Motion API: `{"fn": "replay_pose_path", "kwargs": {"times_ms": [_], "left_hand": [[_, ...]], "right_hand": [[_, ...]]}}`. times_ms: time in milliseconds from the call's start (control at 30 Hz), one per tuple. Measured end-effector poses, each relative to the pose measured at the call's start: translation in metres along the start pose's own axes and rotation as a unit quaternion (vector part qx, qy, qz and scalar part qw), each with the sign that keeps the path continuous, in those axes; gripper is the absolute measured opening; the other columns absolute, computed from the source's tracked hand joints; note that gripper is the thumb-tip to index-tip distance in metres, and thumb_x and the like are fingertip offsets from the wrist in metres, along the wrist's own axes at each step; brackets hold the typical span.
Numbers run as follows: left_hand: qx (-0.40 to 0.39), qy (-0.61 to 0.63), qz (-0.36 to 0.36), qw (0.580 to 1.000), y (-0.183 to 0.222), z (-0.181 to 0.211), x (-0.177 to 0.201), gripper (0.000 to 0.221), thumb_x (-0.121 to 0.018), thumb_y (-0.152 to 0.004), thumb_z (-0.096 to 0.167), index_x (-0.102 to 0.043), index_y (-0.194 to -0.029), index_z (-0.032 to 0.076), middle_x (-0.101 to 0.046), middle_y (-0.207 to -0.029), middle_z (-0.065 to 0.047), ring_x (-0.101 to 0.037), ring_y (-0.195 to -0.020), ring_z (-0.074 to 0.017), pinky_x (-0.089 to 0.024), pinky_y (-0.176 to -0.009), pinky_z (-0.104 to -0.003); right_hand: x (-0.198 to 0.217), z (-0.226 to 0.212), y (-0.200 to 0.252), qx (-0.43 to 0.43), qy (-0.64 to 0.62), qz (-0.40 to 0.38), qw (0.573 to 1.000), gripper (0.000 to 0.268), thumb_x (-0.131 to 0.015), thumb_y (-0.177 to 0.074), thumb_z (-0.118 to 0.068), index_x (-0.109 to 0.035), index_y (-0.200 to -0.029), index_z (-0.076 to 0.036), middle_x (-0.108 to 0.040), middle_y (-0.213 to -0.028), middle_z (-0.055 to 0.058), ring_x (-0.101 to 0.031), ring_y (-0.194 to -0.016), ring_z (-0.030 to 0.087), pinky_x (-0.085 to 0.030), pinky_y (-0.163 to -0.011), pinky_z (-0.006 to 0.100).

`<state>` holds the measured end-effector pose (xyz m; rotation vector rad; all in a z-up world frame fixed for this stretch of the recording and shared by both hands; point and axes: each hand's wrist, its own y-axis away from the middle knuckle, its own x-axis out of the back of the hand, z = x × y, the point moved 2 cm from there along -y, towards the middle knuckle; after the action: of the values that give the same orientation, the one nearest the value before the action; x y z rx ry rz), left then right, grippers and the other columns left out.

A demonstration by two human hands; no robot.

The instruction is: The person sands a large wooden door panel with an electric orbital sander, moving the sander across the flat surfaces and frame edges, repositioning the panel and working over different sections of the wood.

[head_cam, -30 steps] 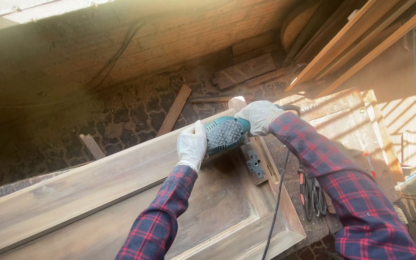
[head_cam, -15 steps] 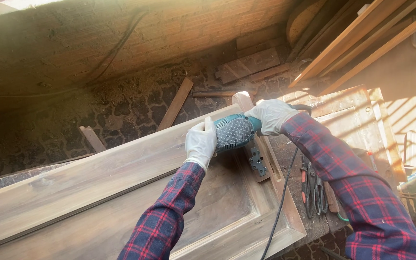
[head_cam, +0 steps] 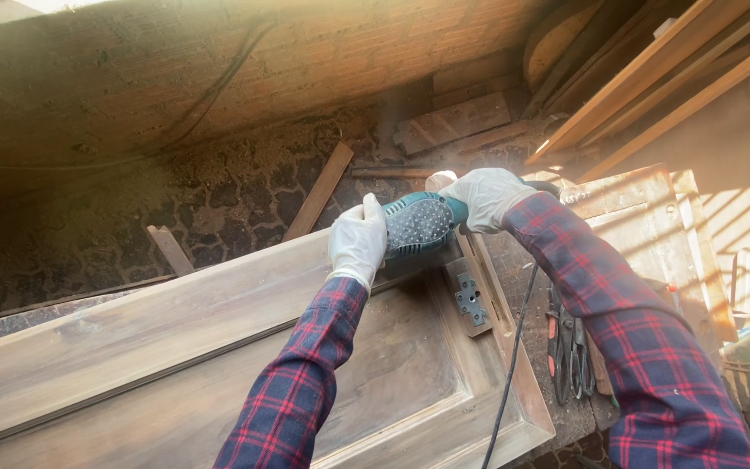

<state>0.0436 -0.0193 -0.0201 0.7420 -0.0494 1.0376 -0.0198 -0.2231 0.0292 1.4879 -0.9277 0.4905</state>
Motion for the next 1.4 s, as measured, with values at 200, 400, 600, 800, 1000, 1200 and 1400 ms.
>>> {"fn": "replay_pose_path", "kwargs": {"times_ms": [200,400,600,800,1000,1200,1400], "left_hand": [[0.006,-0.008,0.009,1.0,-0.017,0.005,0.007,0.058,-0.041,-0.102,0.048,-0.075,-0.086,0.004,-0.073,-0.071,-0.019,-0.071,-0.053,-0.0288,-0.057,-0.06,-0.042],[0.022,-0.011,0.002,1.0,-0.012,0.019,0.008,0.059,-0.04,-0.102,0.048,-0.075,-0.086,0.004,-0.072,-0.069,-0.018,-0.071,-0.052,-0.0292,-0.056,-0.061,-0.041],[0.009,-0.034,-0.01,0.999,-0.01,0.005,-0.003,0.06,-0.038,-0.102,0.048,-0.077,-0.084,0.007,-0.073,-0.066,-0.014,-0.072,-0.058,-0.0291,-0.055,-0.067,-0.041],[0.014,-0.06,-0.008,0.998,0.0,-0.007,-0.008,0.058,-0.036,-0.102,0.049,-0.077,-0.089,0.01,-0.074,-0.075,-0.017,-0.074,-0.069,-0.0332,-0.054,-0.078,-0.043],[-0.023,-0.072,0.026,0.997,0.011,-0.024,-0.02,0.057,-0.041,-0.101,0.049,-0.08,-0.091,0.009,-0.074,-0.089,-0.019,-0.071,-0.091,-0.0394,-0.052,-0.086,-0.045],[-0.015,-0.064,0.011,0.998,0.017,-0.023,-0.015,0.055,-0.04,-0.101,0.049,-0.08,-0.093,0.012,-0.076,-0.09,-0.019,-0.071,-0.093,-0.0396,-0.053,-0.088,-0.043],[-0.03,-0.088,0.015,0.996,0.012,-0.01,0.002,0.058,-0.036,-0.102,0.049,-0.081,-0.094,0.013,-0.076,-0.096,-0.019,-0.07,-0.098,-0.0394,-0.05,-0.094,-0.046]], "right_hand": [[0.013,-0.002,-0.018,-0.004,0.005,0.014,1.0,0.06,-0.071,-0.074,-0.014,-0.063,-0.132,-0.027,-0.074,-0.105,0.017,-0.071,-0.097,0.038,-0.055,-0.085,0.046],[0.012,0.006,-0.021,-0.002,0.029,0.0,1.0,0.062,-0.075,-0.071,-0.016,-0.065,-0.131,-0.028,-0.074,-0.105,0.016,-0.071,-0.098,0.038,-0.055,-0.086,0.045],[-0.006,0.023,-0.021,-0.026,0.053,0.002,0.998,0.043,-0.076,-0.073,-0.017,-0.072,-0.115,-0.015,-0.075,-0.101,0.02,-0.073,-0.096,0.038,-0.057,-0.085,0.044],[-0.003,0.006,0.001,0.012,0.006,0.004,1.0,0.05,-0.068,-0.07,-0.007,-0.074,-0.116,-0.027,-0.076,-0.101,0.015,-0.072,-0.096,0.037,-0.056,-0.084,0.044],[-0.009,-0.001,0.018,-0.008,-0.013,-0.017,1.0,0.05,-0.073,-0.07,-0.015,-0.073,-0.118,-0.03,-0.076,-0.1,0.014,-0.073,-0.094,0.036,-0.056,-0.085,0.043],[-0.01,-0.009,0.023,-0.014,0.014,-0.029,0.999,0.047,-0.078,-0.073,-0.024,-0.071,-0.119,-0.03,-0.076,-0.099,0.015,-0.072,-0.094,0.037,-0.056,-0.085,0.044],[-0.004,-0.012,0.013,-0.016,-0.012,-0.016,1.0,0.052,-0.079,-0.069,-0.019,-0.072,-0.119,-0.032,-0.076,-0.1,0.015,-0.072,-0.094,0.036,-0.056,-0.085,0.042]]}}
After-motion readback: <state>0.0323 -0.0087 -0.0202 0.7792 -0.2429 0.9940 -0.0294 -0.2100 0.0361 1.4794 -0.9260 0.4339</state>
